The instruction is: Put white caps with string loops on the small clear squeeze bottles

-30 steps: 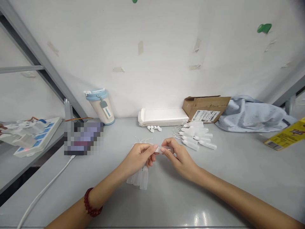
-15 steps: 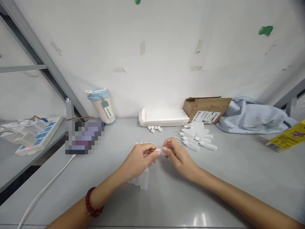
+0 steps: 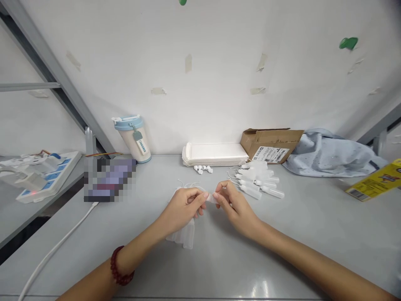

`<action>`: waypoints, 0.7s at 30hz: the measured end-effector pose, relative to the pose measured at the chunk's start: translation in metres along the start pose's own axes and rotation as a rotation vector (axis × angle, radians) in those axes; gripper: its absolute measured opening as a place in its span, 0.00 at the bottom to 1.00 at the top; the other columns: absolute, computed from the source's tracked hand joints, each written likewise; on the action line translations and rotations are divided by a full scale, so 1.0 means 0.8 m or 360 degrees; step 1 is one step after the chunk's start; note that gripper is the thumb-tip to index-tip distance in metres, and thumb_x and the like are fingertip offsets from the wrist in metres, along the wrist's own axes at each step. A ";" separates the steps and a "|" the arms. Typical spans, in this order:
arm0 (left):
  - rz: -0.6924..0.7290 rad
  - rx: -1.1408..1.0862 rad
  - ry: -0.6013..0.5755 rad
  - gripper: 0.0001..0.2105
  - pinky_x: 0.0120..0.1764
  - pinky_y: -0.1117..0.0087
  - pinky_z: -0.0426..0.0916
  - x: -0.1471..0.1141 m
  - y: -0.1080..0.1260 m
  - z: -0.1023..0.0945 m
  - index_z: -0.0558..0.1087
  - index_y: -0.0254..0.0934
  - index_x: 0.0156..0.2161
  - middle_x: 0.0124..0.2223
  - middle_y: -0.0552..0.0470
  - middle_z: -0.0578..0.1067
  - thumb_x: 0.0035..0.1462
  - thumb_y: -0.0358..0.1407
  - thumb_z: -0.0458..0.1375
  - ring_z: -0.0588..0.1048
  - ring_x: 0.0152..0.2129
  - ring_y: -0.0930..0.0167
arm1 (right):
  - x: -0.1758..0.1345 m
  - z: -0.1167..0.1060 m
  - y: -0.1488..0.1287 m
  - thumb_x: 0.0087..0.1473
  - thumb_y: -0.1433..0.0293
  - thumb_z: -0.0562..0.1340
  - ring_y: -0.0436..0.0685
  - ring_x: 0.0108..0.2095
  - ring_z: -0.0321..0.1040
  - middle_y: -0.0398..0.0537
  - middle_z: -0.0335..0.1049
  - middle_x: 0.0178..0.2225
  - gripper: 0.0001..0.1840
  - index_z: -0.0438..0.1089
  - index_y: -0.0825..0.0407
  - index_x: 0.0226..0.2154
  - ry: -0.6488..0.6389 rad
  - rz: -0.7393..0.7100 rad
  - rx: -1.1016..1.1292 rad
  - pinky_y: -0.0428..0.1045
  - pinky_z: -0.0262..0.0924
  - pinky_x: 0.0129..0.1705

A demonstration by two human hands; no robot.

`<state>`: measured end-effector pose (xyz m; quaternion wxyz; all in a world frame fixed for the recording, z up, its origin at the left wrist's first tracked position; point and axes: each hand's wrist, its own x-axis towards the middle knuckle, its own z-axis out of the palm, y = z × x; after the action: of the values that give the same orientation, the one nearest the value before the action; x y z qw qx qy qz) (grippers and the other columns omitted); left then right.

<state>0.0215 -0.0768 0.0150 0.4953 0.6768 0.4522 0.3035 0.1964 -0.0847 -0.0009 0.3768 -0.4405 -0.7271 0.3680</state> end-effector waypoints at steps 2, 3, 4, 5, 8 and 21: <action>-0.0072 -0.0040 -0.0017 0.18 0.21 0.76 0.62 0.001 0.000 0.000 0.68 0.34 0.25 0.21 0.56 0.68 0.56 0.47 0.49 0.67 0.17 0.76 | -0.001 0.000 0.000 0.60 0.64 0.48 0.51 0.26 0.62 0.40 0.61 0.24 0.06 0.51 0.49 0.34 0.0018 -0.0061 -0.0091 0.46 0.52 0.27; -0.0103 -0.0077 -0.0033 0.18 0.20 0.76 0.61 0.001 0.001 0.000 0.68 0.33 0.25 0.20 0.56 0.67 0.56 0.47 0.50 0.67 0.16 0.76 | -0.002 0.000 0.001 0.60 0.65 0.47 0.52 0.25 0.61 0.40 0.60 0.24 0.06 0.51 0.49 0.34 0.0028 -0.0091 -0.0136 0.46 0.51 0.26; -0.0123 -0.0119 -0.0048 0.19 0.19 0.76 0.60 0.002 0.001 0.000 0.68 0.33 0.26 0.20 0.57 0.66 0.56 0.48 0.50 0.66 0.15 0.77 | -0.002 0.000 0.002 0.60 0.65 0.47 0.52 0.25 0.61 0.40 0.60 0.23 0.05 0.51 0.49 0.34 0.0036 -0.0121 -0.0180 0.46 0.50 0.25; -0.0134 -0.0156 -0.0062 0.19 0.19 0.76 0.59 0.002 0.001 0.000 0.68 0.33 0.26 0.20 0.57 0.66 0.56 0.48 0.50 0.66 0.14 0.77 | -0.002 0.001 0.003 0.60 0.65 0.47 0.51 0.23 0.60 0.40 0.59 0.22 0.05 0.51 0.49 0.34 0.0042 -0.0151 -0.0222 0.46 0.50 0.25; -0.0119 -0.0207 -0.0069 0.19 0.19 0.75 0.59 0.002 0.001 -0.001 0.67 0.33 0.25 0.19 0.58 0.65 0.56 0.47 0.50 0.65 0.14 0.77 | -0.002 0.001 0.005 0.60 0.67 0.47 0.50 0.20 0.55 0.38 0.56 0.22 0.04 0.51 0.49 0.33 0.0041 -0.0265 -0.0293 0.45 0.48 0.23; 0.0116 0.0004 -0.0071 0.13 0.25 0.76 0.61 -0.005 0.009 -0.007 0.72 0.34 0.29 0.25 0.55 0.70 0.57 0.41 0.52 0.67 0.21 0.76 | 0.000 -0.005 -0.007 0.60 0.64 0.49 0.49 0.22 0.55 0.37 0.58 0.20 0.06 0.52 0.49 0.33 -0.0037 -0.0077 0.0071 0.44 0.49 0.26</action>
<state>0.0175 -0.0786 0.0241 0.4931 0.7000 0.4164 0.3058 0.1975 -0.0861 0.0058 0.3867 -0.4100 -0.7335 0.3799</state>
